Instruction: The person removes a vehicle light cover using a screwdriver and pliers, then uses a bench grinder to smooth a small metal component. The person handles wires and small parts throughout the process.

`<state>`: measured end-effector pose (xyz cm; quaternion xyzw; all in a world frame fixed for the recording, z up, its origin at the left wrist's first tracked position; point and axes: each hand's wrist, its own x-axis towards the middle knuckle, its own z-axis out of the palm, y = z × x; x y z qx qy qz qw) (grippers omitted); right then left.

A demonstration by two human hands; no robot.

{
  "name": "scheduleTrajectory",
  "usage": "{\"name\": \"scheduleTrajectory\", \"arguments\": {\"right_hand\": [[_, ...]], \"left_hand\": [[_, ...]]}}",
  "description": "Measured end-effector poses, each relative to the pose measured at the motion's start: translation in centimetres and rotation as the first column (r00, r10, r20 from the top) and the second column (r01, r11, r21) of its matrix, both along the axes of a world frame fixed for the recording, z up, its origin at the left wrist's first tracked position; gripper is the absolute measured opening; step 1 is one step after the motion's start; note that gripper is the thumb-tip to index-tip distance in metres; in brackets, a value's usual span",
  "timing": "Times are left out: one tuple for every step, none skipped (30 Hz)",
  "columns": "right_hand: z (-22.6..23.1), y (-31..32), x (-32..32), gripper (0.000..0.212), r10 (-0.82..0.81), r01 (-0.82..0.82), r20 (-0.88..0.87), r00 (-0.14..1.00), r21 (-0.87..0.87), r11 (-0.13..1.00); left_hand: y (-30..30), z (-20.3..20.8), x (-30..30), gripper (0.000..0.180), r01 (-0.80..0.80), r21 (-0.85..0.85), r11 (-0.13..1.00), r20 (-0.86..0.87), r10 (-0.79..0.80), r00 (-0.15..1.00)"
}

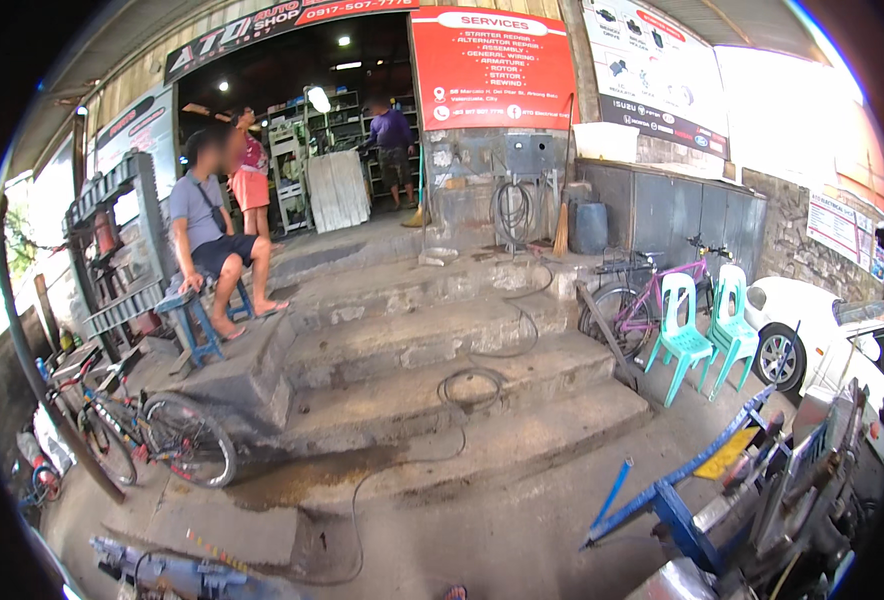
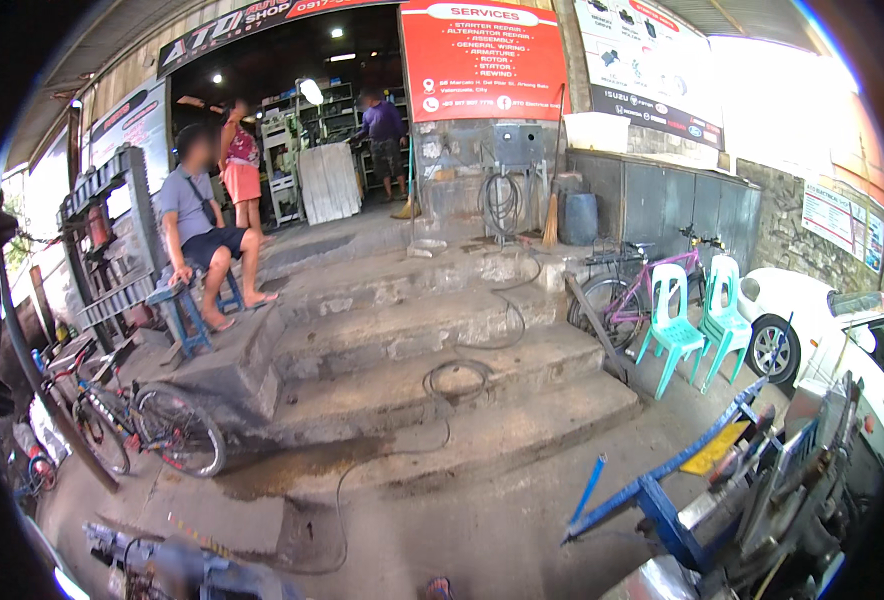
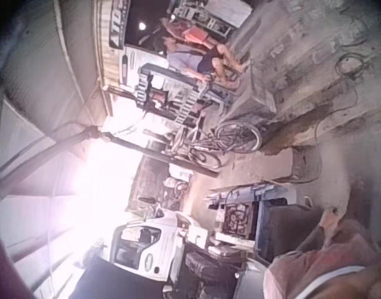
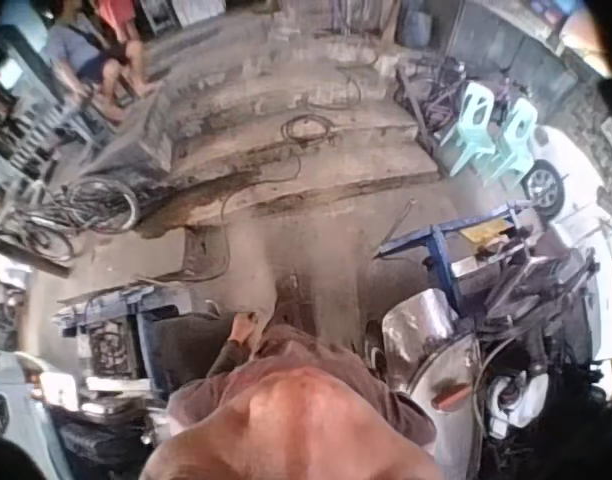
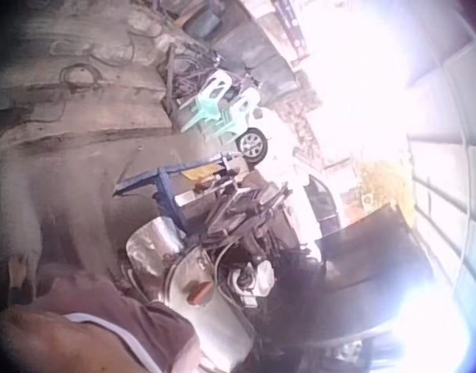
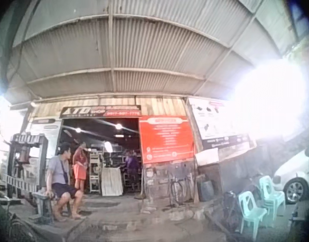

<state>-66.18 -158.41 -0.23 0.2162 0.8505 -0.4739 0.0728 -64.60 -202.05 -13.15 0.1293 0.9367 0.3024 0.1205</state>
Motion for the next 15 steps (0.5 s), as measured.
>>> {"name": "scheduleTrajectory", "arguments": {"right_hand": [[0.0,1.0,-2.8,0.047,-0.028,0.028,0.017,0.999,0.003,1.0],[0.4,2.3,-5.3,0.047,-0.063,0.063,0.036,0.997,0.006,0.998],[0.7,3.4,-7.4,0.047,-0.098,0.098,0.059,0.993,0.008,0.995],[1.0,4.5,-9.5,0.048,-0.136,0.136,0.083,0.987,0.004,0.991],[1.6,5.9,-11.2,0.048,-0.173,0.173,0.102,0.98,0.008,0.985],[2.2,7.3,-12.8,0.048,-0.214,0.214,0.111,0.97,0.008,0.977],[2.7,8.6,-14.3,0.048,-0.25,0.252,0.118,0.961,0.004,0.968],[3.2,9.9,-15.6,0.048,-0.285,0.287,0.121,0.951,0.001,0.958],[3.4,11.2,-16.9,0.048,-0.314,0.317,0.121,0.942,-0.003,0.948],[3.5,12.6,-18.1,0.048,-0.343,0.347,0.121,0.932,-0.01,0.938],[3.5,14.0,-19.4,0.048,-0.371,0.375,0.119,0.921,-0.016,0.927],[3.3,15.5,-20.8,0.048,-0.392,0.396,0.117,0.913,-0.02,0.918],[3.0,17.1,-22.3,0.048,-0.407,0.412,0.118,0.906,-0.025,0.911],[2.6,18.9,-23.9,0.048,-0.422,0.427,0.117,0.899,-0.029,0.904],[2.2,20.8,-25.6,0.048,-0.428,0.433,0.116,0.896,-0.029,0.901]], "left_hand": [[1.4,-0.4,-4.3,0.034,-0.075,0.038,0.996,0.022,0.075,0.997],[3.6,-0.4,-8.9,0.034,-0.148,0.079,0.986,0.042,0.145,0.988],[5.5,0.1,-12.6,0.034,-0.228,0.111,0.967,0.081,0.22,0.972],[7.1,1.1,-17.8,0.035,-0.093,0.106,0.99,0.131,0.079,0.988],[10.3,2.2,-23.0,0.034,-0.06,0.149,0.987,0.073,0.05,0.996],[13.8,3.6,-27.0,0.033,-0.03,0.196,0.98,0.012,0.028,1.0],[17.1,5.6,-31.4,0.03,0.05,0.031,0.998,0.024,-0.051,0.998],[21.3,7.6,-35.0,0.03,0.103,0.005,0.995,-0.065,-0.102,0.993],[25.1,9.9,-38.3,0.032,0.127,0.286,0.95,0.053,-0.148,0.988],[28.9,12.3,-42.1,0.041,0.294,0.053,0.954,-0.063,-0.291,0.955],[33.5,14.5,-45.1,0.042,0.367,0.181,0.913,-0.027,-0.368,0.929],[38.1,16.4,-47.2,0.042,0.431,0.203,0.879,-0.039,-0.433,0.901],[42.8,18.0,-48.9,0.041,0.498,0.272,0.823,-0.056,-0.503,0.862],[47.3,19.2,-49.8,0.039,0.545,0.337,0.767,-0.076,-0.555,0.828],[51.8,20.0,-50.4,0.037,0.592,0.361,0.72,-0.119,-0.594,0.795]]}}
